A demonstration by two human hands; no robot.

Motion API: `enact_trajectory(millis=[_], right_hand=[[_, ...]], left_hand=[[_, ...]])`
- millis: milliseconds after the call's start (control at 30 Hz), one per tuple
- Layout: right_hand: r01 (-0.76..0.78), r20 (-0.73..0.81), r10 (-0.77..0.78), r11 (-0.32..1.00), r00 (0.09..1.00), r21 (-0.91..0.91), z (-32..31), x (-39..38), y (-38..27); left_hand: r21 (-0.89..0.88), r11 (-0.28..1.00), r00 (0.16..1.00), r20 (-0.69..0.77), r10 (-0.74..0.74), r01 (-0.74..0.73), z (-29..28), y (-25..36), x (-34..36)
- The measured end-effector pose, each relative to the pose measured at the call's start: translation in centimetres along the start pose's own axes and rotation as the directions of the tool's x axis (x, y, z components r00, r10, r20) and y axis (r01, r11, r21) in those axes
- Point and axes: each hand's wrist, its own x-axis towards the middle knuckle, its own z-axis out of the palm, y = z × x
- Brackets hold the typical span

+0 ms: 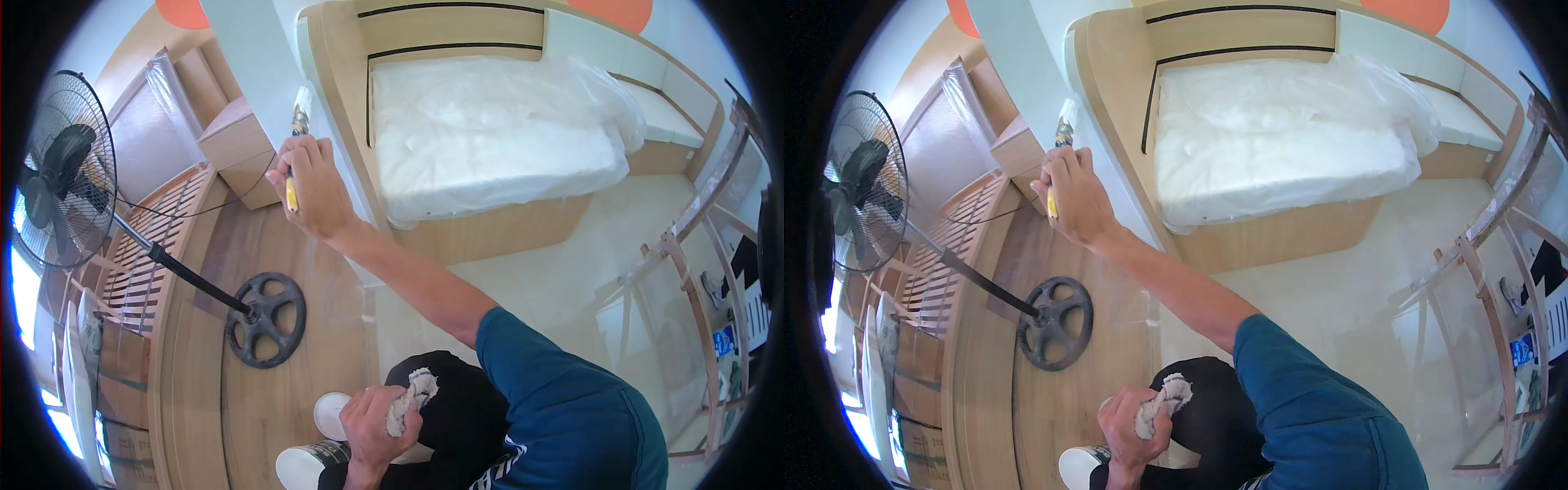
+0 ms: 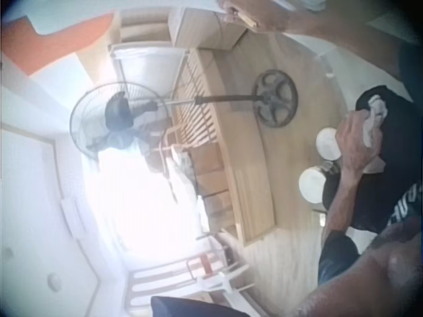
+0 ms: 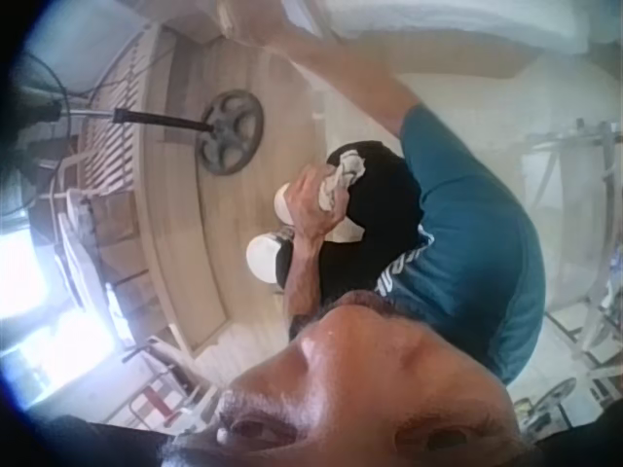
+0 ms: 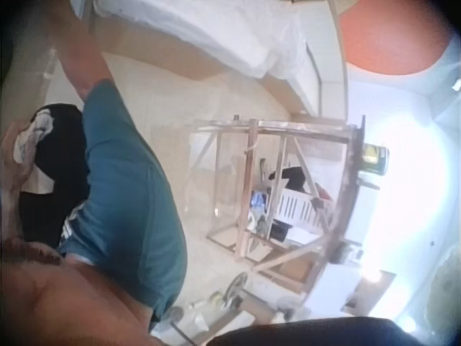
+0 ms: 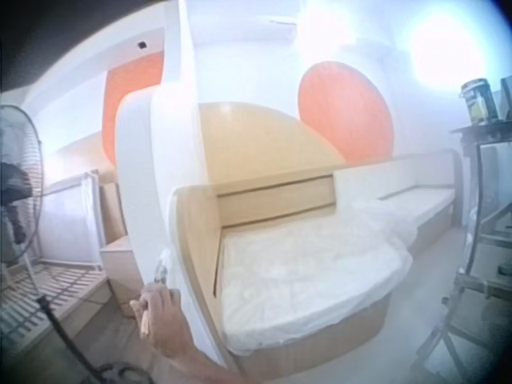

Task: The person paints the edges of a wall and door frame using a brush and white paint from a bucket.

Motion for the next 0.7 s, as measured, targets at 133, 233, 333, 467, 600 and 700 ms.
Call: enact_trajectory(millis=[133, 233, 333, 467, 600, 700], right_hand=[[-0.086, 0.069, 0.091, 0.994, 0.993, -0.070, -1.1, -4.7, 1.8], [-0.164, 0.125, 0.171, 0.984, 0.977, -0.069, -1.3, -9.8, 3.1], [-0.242, 0.164, 0.253, 0.967, 0.953, -0.083, -1.3, -14.2, 4.2], [-0.303, 0.204, 0.325, 0.944, 0.924, -0.128, -1.7, -17.2, 4.0], [-0.418, 0.270, 0.445, 0.896, 0.854, -0.151, -2.7, -16.1, 0.8], [-0.193, 0.244, 0.198, 0.980, 0.949, -0.044, -3.2, -12.0, -1.5]], left_hand=[[0.011, 1.000, 1.000, 0.006, -0.007, 0.007, 0.1, -0.2, 0.1], [0.002, 1.000, 1.000, 0.013, -0.009, 0.009, 0.2, -0.3, 0.1], [-0.001, 1.000, 1.000, 0.009, -0.012, 0.012, 0.2, -0.4, 0.0], [0.005, 1.000, 1.000, 0.011, -0.018, 0.018, 0.2, -0.5, -0.2], [0.010, 1.000, 1.000, 0.005, -0.025, 0.025, 0.3, -0.5, -0.1], [0.006, 1.000, 1.000, -0.001, -0.026, 0.026, 0.4, -0.7, 0.0]])
